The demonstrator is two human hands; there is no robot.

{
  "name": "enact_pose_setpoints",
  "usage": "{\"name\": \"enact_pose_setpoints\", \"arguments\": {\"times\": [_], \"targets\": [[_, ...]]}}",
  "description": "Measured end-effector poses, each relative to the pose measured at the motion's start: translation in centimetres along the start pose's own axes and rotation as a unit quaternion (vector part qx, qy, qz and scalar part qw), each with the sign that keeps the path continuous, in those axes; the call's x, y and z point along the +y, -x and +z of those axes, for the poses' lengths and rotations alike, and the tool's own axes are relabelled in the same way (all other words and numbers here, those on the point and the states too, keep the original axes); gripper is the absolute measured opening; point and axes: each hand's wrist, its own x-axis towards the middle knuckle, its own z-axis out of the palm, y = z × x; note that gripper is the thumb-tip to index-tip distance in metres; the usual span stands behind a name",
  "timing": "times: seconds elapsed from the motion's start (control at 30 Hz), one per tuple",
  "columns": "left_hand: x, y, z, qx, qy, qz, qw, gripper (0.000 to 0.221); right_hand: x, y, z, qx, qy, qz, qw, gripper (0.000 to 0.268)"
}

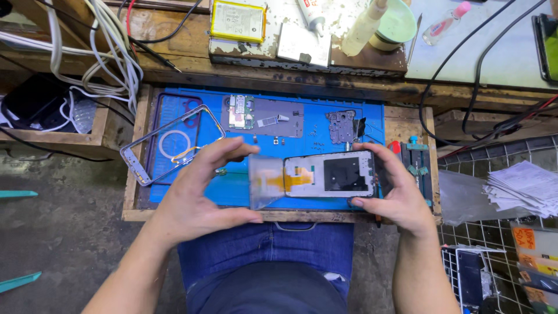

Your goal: The person uses a heat gun to warm the edges of a smartphone screen, then uses a prying tool to separate the screen from the frame. They lift the screen to reveal the internal components and disconnect the ribbon cable.

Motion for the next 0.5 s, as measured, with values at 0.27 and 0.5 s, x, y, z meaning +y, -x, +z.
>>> {"name": "enact_pose_setpoints", "arguments": {"times": [0.27,0.5], "targets": [[3.4,-7.0,2.0,-0.103,-0.190,0.096,0.972,0.102,-0.2,-0.7,4.9,-0.053,0.313,-0.050,0.947,0.092],[3.5,-8.8,4.9,-0.191,-0.234,0.018,0.953,0.109,-3.5,0.4,4.8,-0.001,0.217,-0.072,0.973,0.101]]}}
